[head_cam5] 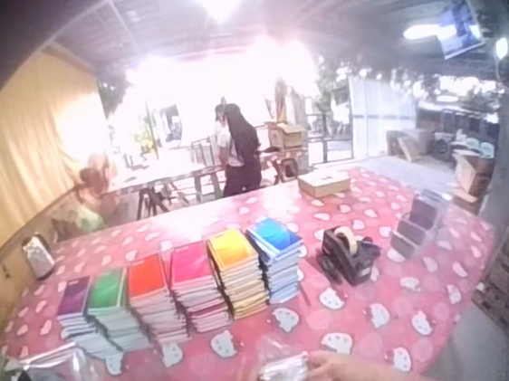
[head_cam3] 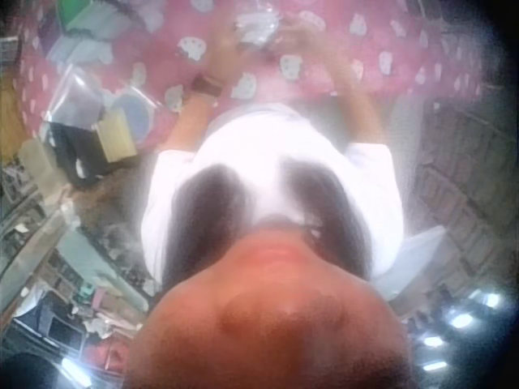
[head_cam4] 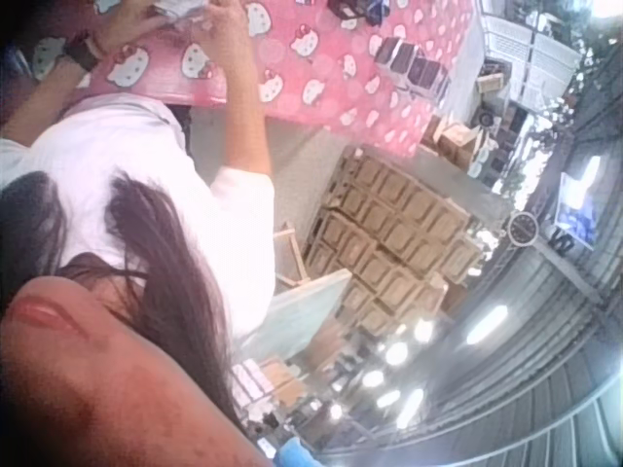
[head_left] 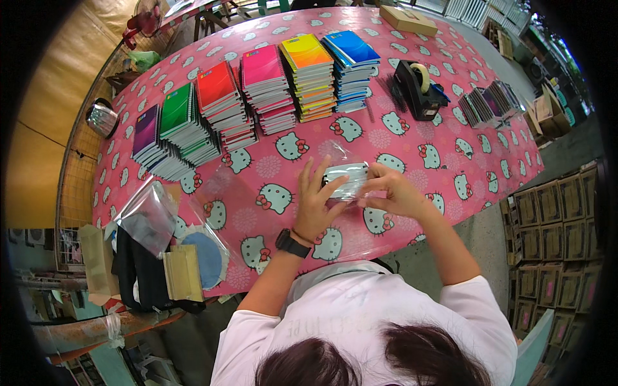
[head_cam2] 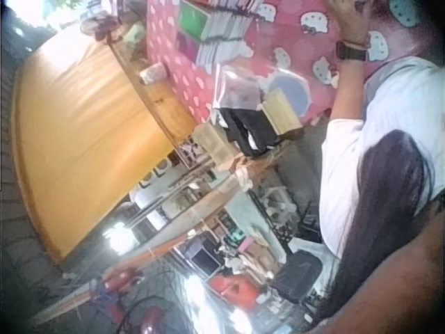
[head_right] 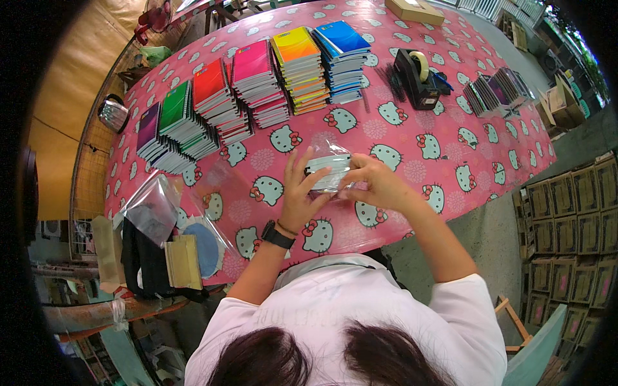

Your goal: The person places notebooks into plastic bags, folds the bags, and applies tape from a dispenser to seal them.

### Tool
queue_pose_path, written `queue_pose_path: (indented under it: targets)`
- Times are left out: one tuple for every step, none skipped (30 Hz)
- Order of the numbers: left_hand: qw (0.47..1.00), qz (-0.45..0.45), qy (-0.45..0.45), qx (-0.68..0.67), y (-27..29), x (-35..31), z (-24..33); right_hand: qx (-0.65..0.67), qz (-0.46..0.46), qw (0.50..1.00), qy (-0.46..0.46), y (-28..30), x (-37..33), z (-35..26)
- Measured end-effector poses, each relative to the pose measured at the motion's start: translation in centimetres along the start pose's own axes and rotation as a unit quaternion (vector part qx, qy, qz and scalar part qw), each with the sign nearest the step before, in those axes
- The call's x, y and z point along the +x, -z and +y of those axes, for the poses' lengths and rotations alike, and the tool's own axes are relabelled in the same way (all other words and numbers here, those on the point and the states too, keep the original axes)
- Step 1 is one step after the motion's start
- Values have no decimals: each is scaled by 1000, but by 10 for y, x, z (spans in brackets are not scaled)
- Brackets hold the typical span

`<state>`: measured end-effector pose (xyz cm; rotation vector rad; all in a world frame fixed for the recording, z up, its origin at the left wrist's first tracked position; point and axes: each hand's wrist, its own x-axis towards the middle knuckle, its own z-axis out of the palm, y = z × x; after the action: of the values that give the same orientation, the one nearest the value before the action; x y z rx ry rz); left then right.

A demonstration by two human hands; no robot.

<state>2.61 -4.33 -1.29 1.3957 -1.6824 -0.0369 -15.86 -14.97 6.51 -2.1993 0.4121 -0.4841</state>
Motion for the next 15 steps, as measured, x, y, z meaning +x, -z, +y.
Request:
queue_pose_path:
  targets:
    - [1000, 0, -6, 7, 0, 2, 0, 28, 32, 999, 16, -9, 3, -1]
    - [1000, -1, -12, 14, 0, 4, 1, 86, 71, 994, -2, -9, 7, -6]
    - [1000, 13, 16, -11, 0, 7, 3, 166, 119, 978, -28, -8, 8, -3]
    - [998, 26, 44, -37, 1, 9, 8, 245, 166, 954, -54, -5, 12, 4]
    - [995, 40, 72, -62, 1, 11, 10, 323, 209, 920, -79, -3, 16, 11]
    - [991, 43, 103, -80, 2, 11, 10, 306, 193, 922, -139, -2, 22, 19]
    - [985, 46, 132, -100, 3, 11, 10, 287, 178, 920, -199, 0, 28, 28]
    - [978, 49, 162, -120, 4, 12, 9, 268, 161, 914, -258, 0, 31, 35]
    - [971, 8, 191, -141, 8, 13, 6, 312, 140, 914, -218, -7, 31, 35]
    - [961, -32, 222, -161, 10, 13, 1, 354, 117, 911, -178, -17, 29, 33]
    - [948, -72, 251, -182, 11, 14, -3, 394, 93, 904, -137, -24, 29, 29]
    - [951, -85, 226, -194, 14, 17, -2, 413, 107, 899, -103, -25, 29, 18]
    - [953, -97, 200, -207, 17, 22, -2, 362, 82, 922, -108, -23, 26, 17]
    - [954, -110, 173, -220, 20, 26, -1, 310, 58, 942, -112, -18, 20, 19]
    - [965, -101, 148, -190, 21, 27, 0, 254, 36, 959, -117, -13, 13, 22]
